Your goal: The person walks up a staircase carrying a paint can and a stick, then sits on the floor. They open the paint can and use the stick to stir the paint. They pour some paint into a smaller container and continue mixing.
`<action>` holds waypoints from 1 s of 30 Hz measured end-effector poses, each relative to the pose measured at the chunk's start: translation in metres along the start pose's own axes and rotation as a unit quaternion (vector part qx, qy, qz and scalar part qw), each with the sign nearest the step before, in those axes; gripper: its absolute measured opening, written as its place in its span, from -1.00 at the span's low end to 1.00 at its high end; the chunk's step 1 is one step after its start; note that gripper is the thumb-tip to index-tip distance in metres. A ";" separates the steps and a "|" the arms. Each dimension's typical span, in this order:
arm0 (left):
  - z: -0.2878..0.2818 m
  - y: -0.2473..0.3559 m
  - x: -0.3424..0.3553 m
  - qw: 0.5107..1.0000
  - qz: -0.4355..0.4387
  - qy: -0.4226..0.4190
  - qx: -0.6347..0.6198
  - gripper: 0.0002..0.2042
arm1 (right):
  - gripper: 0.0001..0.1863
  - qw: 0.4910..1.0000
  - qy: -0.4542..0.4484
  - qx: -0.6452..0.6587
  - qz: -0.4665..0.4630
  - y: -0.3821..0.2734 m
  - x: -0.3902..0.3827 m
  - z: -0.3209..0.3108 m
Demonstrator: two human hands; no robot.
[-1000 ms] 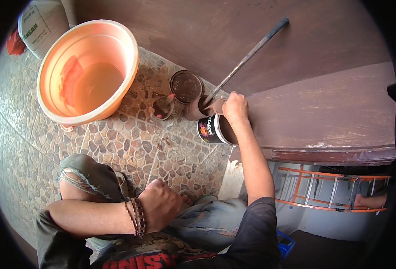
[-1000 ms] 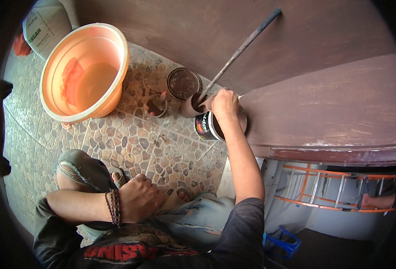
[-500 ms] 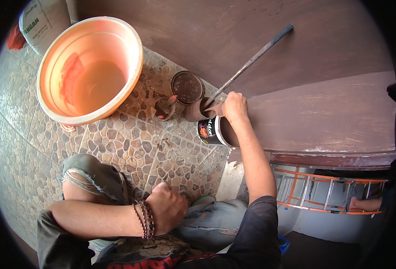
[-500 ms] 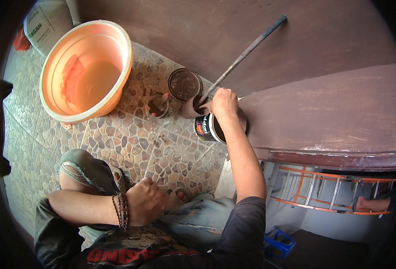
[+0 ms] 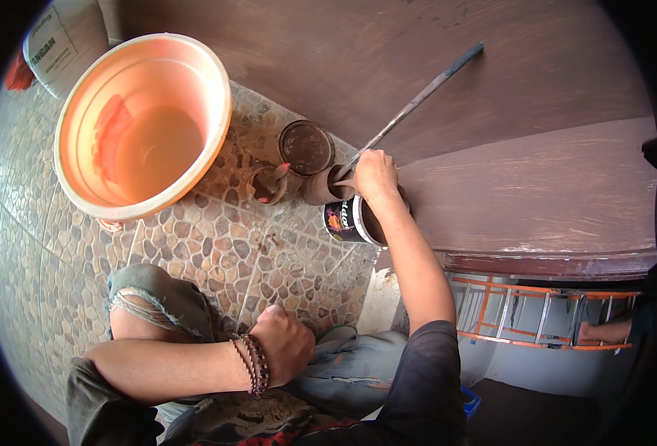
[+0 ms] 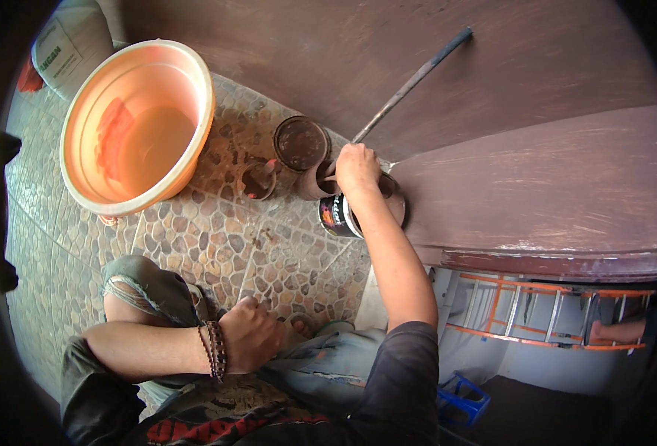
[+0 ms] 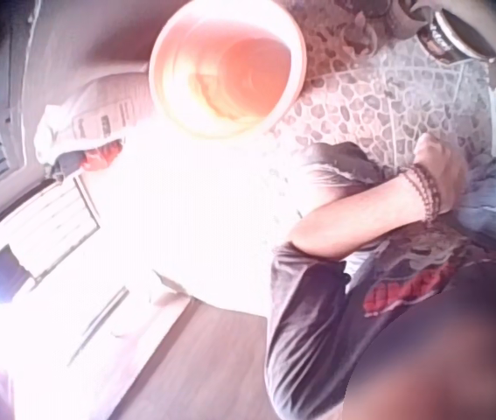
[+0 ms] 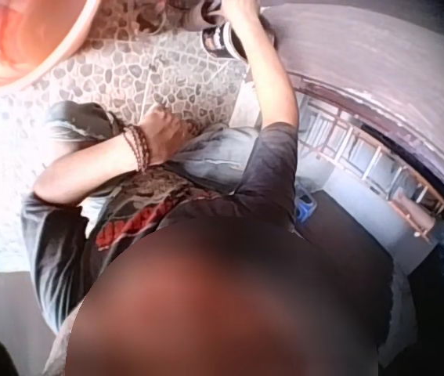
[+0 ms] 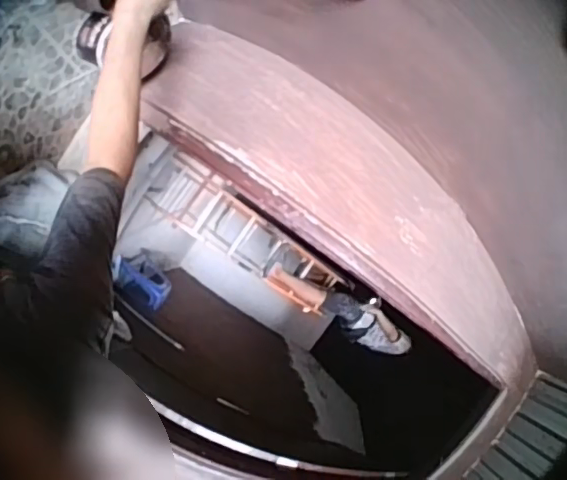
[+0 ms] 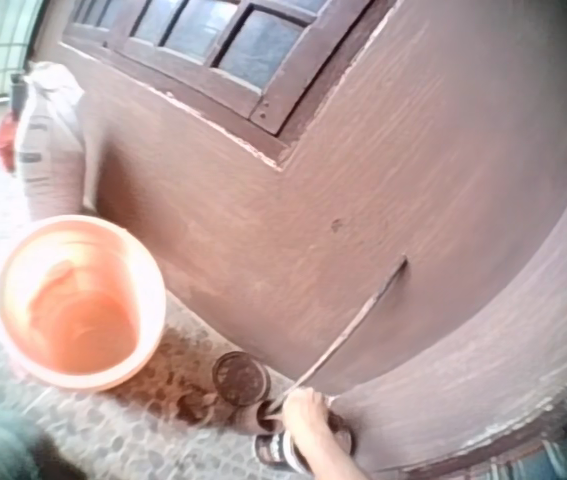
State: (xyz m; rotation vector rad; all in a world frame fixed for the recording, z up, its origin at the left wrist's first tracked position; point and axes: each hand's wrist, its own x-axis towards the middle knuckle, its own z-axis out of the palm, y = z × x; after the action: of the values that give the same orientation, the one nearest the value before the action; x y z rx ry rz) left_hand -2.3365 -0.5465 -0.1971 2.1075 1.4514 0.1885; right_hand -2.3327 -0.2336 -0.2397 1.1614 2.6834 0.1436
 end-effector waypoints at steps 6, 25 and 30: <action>0.000 -0.002 0.004 1.000 0.001 -0.029 -0.007 -0.78 | -0.74 1.000 0.005 -0.003 0.006 -0.007 0.002 0.000; 0.000 -0.001 0.010 0.998 -0.019 -0.037 -0.042 -0.79 | -0.77 0.978 0.056 0.151 0.134 0.050 0.004 0.019; 0.002 -0.001 0.010 0.998 -0.017 -0.030 -0.046 -0.80 | -0.78 0.962 0.043 0.219 0.155 0.082 0.002 0.040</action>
State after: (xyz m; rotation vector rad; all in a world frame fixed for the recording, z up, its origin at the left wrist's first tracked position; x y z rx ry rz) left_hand -2.3326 -0.5379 -0.2014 1.9978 1.4159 0.1748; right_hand -2.2664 -0.1761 -0.2647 1.7375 2.6626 -0.3807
